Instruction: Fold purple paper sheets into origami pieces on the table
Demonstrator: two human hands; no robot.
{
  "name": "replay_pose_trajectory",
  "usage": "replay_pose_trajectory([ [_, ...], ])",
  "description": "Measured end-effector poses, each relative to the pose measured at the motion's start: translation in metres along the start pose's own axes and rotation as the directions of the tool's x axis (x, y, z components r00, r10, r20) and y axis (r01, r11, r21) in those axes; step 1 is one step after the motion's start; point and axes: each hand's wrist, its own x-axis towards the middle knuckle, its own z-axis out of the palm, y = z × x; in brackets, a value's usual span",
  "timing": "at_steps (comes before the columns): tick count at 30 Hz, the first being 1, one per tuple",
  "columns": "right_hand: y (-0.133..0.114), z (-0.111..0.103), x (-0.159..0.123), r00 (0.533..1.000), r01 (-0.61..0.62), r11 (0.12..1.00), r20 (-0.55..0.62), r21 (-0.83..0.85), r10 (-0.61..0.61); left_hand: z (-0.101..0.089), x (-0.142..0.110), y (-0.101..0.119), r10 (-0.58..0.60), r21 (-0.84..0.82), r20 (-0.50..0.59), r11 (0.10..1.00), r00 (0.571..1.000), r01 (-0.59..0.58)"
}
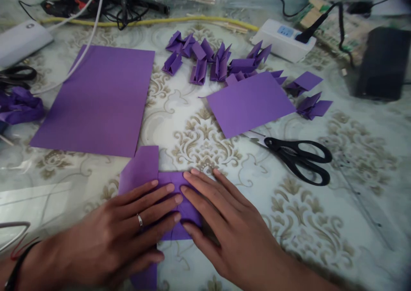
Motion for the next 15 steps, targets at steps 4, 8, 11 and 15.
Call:
replay_pose_trajectory([
  [4,0.002,0.001,-0.002,0.997,0.05,0.997,0.054,-0.065,-0.047,-0.001,-0.008,-0.004,-0.008,0.013,0.109,1.0,0.994,0.007],
  [8,0.004,-0.002,0.003,0.991,0.105,0.989,0.092,-0.104,-0.096,-0.001,-0.007,-0.005,-0.005,0.053,0.133,0.999,0.991,-0.002],
  [11,0.003,-0.009,0.016,0.99,0.091,0.993,0.111,-0.069,-0.083,-0.002,-0.006,-0.004,0.011,0.053,0.118,0.998,0.993,-0.017],
  [15,0.003,-0.017,0.032,0.987,0.079,0.993,0.147,-0.087,-0.065,0.001,-0.014,0.006,-0.116,0.104,-0.035,0.987,0.993,0.119],
])
